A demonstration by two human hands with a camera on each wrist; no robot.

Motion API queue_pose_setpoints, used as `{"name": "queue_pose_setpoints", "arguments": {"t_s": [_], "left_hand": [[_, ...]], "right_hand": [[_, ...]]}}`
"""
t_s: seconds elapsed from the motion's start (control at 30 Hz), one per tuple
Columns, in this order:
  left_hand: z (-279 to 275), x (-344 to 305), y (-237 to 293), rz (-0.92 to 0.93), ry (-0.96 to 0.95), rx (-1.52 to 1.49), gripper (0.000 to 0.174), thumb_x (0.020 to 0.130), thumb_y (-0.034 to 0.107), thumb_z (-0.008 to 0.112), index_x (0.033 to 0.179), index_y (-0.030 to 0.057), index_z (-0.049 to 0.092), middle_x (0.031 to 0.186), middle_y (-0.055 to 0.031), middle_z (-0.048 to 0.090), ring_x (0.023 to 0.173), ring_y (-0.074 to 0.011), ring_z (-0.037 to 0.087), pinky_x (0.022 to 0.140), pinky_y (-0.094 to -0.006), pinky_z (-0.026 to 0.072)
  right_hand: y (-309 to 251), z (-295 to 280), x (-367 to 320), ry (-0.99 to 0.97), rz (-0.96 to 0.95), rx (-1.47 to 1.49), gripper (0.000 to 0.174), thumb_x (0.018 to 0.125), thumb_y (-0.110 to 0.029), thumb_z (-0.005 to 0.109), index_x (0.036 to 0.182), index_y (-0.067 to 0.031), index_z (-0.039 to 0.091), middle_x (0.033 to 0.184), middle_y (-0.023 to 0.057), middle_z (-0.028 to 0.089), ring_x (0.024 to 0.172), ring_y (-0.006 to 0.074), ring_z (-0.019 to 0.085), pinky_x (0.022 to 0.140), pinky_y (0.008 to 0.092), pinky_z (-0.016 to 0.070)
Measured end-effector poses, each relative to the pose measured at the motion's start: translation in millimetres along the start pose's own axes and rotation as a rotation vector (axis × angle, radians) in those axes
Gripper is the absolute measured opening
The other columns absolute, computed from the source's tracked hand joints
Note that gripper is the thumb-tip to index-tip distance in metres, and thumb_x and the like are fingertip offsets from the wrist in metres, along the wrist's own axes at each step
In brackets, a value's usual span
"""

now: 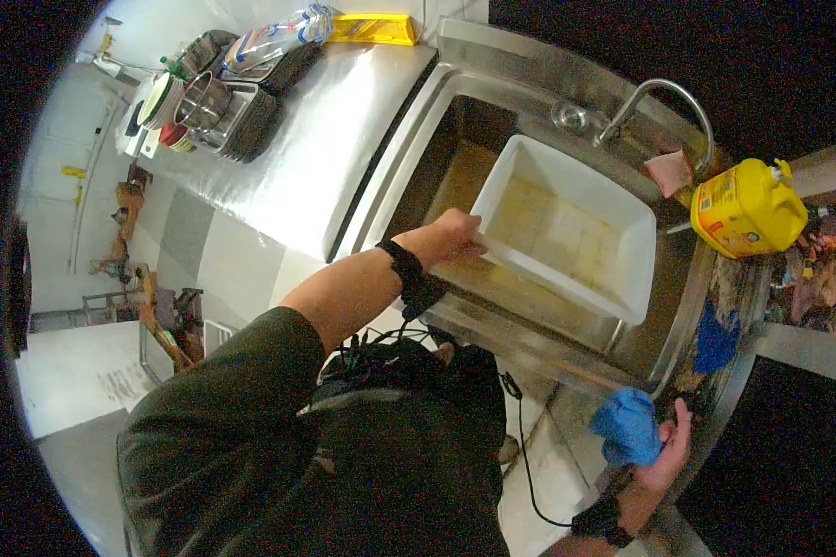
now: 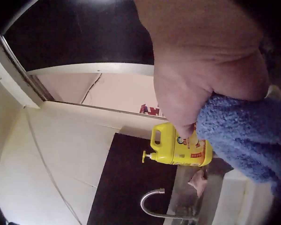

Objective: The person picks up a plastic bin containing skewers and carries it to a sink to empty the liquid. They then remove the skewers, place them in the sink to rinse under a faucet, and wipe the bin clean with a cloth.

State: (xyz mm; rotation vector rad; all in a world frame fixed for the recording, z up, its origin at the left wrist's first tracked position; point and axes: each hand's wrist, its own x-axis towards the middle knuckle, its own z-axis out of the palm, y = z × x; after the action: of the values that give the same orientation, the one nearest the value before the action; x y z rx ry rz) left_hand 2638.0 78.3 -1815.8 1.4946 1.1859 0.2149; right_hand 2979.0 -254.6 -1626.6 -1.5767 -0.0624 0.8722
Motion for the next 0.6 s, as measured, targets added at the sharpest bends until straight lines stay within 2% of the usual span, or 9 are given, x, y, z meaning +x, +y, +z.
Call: {"name": "queue_pose_setpoints", "arguments": {"t_s": [0.03, 0.07, 0.17, 0.33, 0.4, 0.5, 0.6], "left_hand": [[3, 1, 7, -0.251, 0.052, -0.381, 0.028, 0.077, 0.024, 0.069, 0.088, 0.0005, 0.060, 0.075, -0.0168, 0.063, 0.073, -0.0308, 0.065, 0.061, -0.0414, 0.0529], [4, 0, 12, -0.405, 0.118, -0.588, 0.027, 0.077, 0.024, 0.070, 0.088, 0.0008, 0.060, 0.075, -0.0166, 0.063, 0.073, -0.0307, 0.065, 0.061, -0.0410, 0.0527], [4, -2, 22, -0.450, 0.110, -0.653, 0.027, 0.076, 0.023, 0.070, 0.089, 0.0016, 0.059, 0.075, -0.0157, 0.063, 0.073, -0.0306, 0.065, 0.061, -0.0397, 0.0524], [2, 5, 15, -0.466, 0.082, -0.727, 0.026, 0.076, 0.022, 0.070, 0.090, 0.0029, 0.059, 0.076, -0.0144, 0.063, 0.074, -0.0303, 0.064, 0.061, -0.0374, 0.0517], [-1, 2, 20, -0.431, 0.021, -0.765, 0.023, 0.079, 0.021, 0.067, 0.092, 0.0028, 0.059, 0.072, -0.0115, 0.063, 0.067, -0.0266, 0.064, 0.055, -0.0359, 0.0511], [-3, -4, 38, -0.527, 0.078, -0.605, 0.023, 0.081, 0.021, 0.065, 0.093, 0.0022, 0.059, 0.063, -0.0062, 0.060, 0.056, -0.0191, 0.061, 0.044, -0.0341, 0.0471], [-2, -4, 37, -0.463, 0.080, -0.606, 0.022, 0.084, 0.023, 0.061, 0.094, 0.0033, 0.059, 0.060, -0.0054, 0.060, 0.048, -0.0175, 0.058, 0.037, -0.0354, 0.0428]], "right_hand": [[-1, 4, -2, 0.069, 0.001, 0.020, 0.038, 0.093, -0.033, 0.049, 0.117, -0.0044, 0.056, 0.058, -0.0058, 0.035, 0.051, 0.0047, 0.034, 0.047, 0.0204, 0.0304], [-2, 8, -5, 0.139, 0.003, 0.038, 0.038, 0.093, -0.033, 0.049, 0.117, -0.0048, 0.056, 0.059, -0.0061, 0.034, 0.051, 0.0048, 0.034, 0.048, 0.0204, 0.0304], [-12, 22, -10, 0.131, -0.011, 0.006, 0.038, 0.092, -0.034, 0.049, 0.117, -0.0059, 0.057, 0.059, -0.0064, 0.032, 0.051, 0.0049, 0.033, 0.048, 0.0200, 0.0305], [-8, 7, 4, 0.072, -0.056, 0.025, 0.037, 0.092, -0.034, 0.050, 0.116, -0.0072, 0.058, 0.060, -0.0064, 0.033, 0.051, 0.0047, 0.034, 0.048, 0.0204, 0.0309], [-8, 10, 5, 0.091, -0.053, 0.015, 0.036, 0.091, -0.034, 0.051, 0.115, -0.0076, 0.058, 0.061, -0.0062, 0.033, 0.051, 0.0046, 0.035, 0.048, 0.0206, 0.0313], [-12, 18, 0, 0.069, -0.016, 0.084, 0.034, 0.091, -0.033, 0.051, 0.114, -0.0085, 0.059, 0.061, -0.0061, 0.033, 0.052, 0.0045, 0.036, 0.048, 0.0207, 0.0327], [-12, 19, 2, 0.068, -0.013, 0.073, 0.034, 0.091, -0.032, 0.051, 0.113, -0.0085, 0.060, 0.061, -0.0061, 0.034, 0.052, 0.0044, 0.037, 0.048, 0.0204, 0.0339]]}}
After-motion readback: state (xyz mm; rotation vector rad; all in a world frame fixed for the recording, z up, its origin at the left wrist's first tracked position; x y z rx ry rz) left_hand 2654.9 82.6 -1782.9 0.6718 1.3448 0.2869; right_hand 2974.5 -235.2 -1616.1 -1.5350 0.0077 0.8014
